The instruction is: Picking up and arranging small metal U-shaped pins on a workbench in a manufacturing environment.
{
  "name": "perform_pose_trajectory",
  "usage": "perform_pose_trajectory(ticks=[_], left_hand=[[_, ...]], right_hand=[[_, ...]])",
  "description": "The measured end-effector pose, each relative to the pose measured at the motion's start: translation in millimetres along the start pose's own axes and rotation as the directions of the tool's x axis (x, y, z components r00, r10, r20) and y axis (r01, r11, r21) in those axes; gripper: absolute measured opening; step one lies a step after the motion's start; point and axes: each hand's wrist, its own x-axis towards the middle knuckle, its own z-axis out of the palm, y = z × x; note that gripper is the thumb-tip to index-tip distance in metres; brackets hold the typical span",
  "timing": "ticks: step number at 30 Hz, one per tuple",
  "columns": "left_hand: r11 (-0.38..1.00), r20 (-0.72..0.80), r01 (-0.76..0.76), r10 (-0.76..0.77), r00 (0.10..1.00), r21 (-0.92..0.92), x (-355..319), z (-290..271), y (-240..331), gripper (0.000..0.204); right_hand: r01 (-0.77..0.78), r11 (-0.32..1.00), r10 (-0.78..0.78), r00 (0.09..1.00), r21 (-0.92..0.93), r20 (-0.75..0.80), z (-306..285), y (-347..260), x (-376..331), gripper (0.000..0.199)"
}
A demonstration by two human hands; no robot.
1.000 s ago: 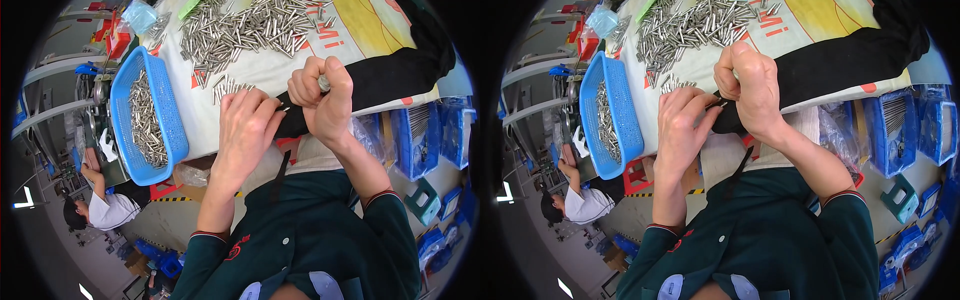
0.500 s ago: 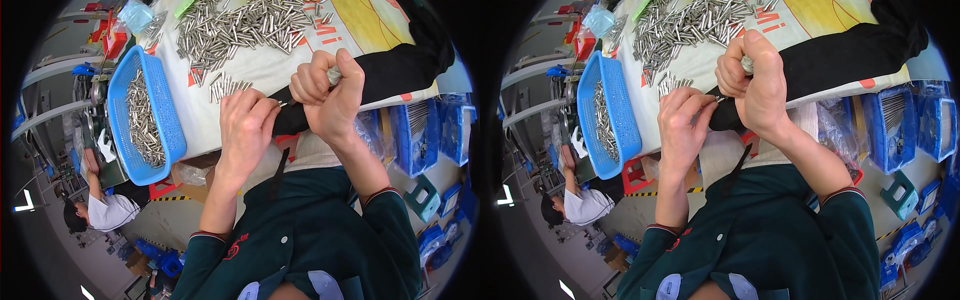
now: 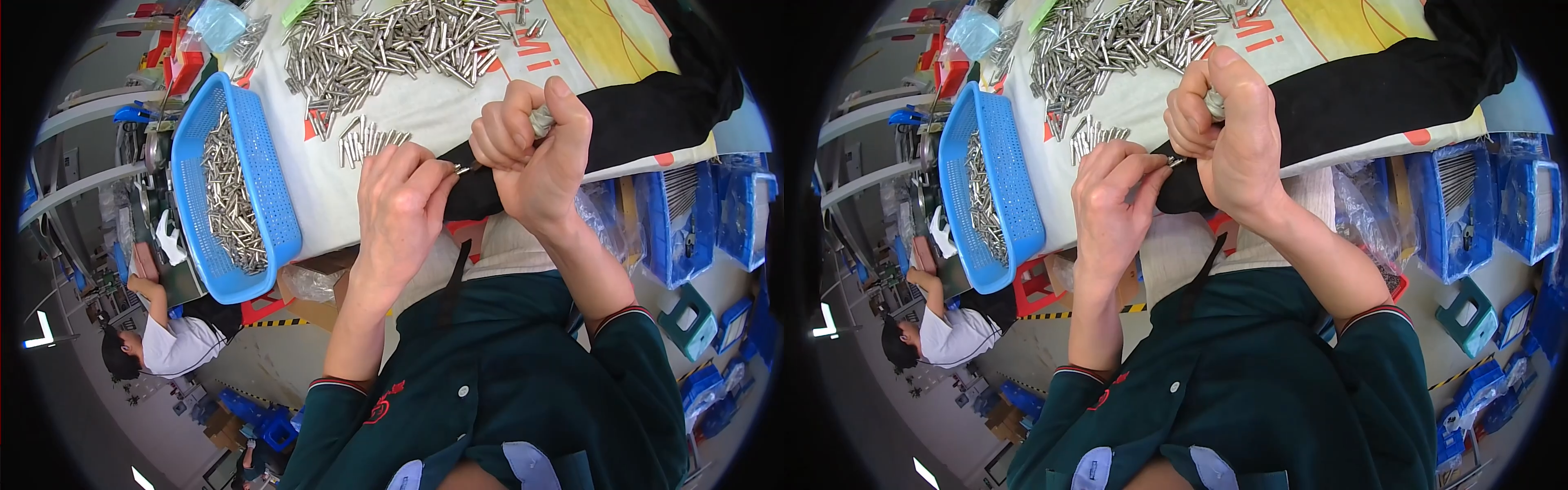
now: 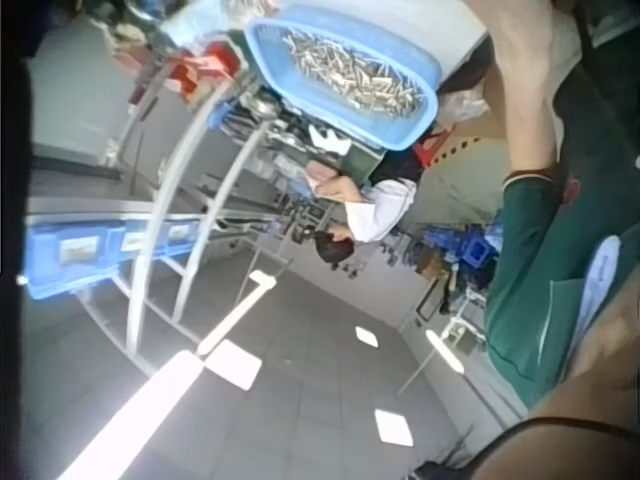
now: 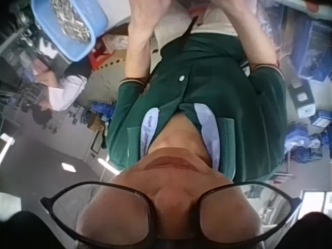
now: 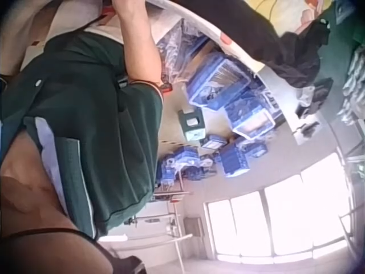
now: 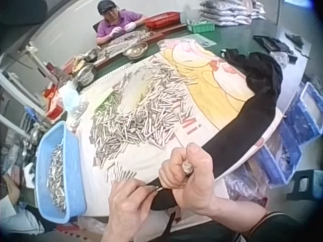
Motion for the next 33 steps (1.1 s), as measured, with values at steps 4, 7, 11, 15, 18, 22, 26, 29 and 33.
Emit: perform_pose_trajectory(ticks=[4,7,11,15,18,22,26,29,33], left_hand=[[0.999,-0.005,0.012,-0.013,1.0,-0.044,0,1,-1,0.011],[0.997,-0.009,0.02,-0.021,1.0,-0.077,2,3,-2,0.011],[0.996,0.002,0.016,-0.016,1.0,-0.083,2,2,-5,0.011],[0.998,-0.019,-0.02,0.019,1.0,-0.058,4,0,-3,0.011],[0.997,0.016,-0.057,0.056,0.998,0.044,0,-1,6,0.012],[0.992,0.015,-0.023,0.022,1.0,0.127,3,-3,9,0.013],[0.977,-0.096,0.079,-0.06,0.994,0.2,4,-5,-4,0.013],[0.961,-0.187,0.164,-0.123,0.975,0.221,14,-16,-18,0.016],[0.944,-0.19,0.175,-0.124,0.974,0.281,35,-18,-40,0.009]], right_hand=[[0.013,0.997,-0.01,0.999,-0.074,0.03,2,3,-2,0.051],[0.15,0.984,-0.138,0.983,-0.094,0.123,-5,13,-2,0.046],[0.217,0.964,-0.192,0.968,-0.155,0.161,5,18,-7,0.042],[0.277,0.937,-0.235,0.95,-0.213,0.205,5,18,-5,0.04],[0.316,0.909,-0.268,0.942,-0.272,0.202,0,21,-11,0.039],[0.293,0.917,-0.24,0.948,-0.271,0.211,-1,21,-10,0.04],[0.238,0.933,-0.193,0.964,-0.272,0.182,-5,18,-10,0.042],[0.244,0.928,-0.194,0.962,-0.282,0.193,-6,18,-9,0.042],[0.253,0.922,-0.202,0.96,-0.294,0.195,-3,18,-9,0.043]])
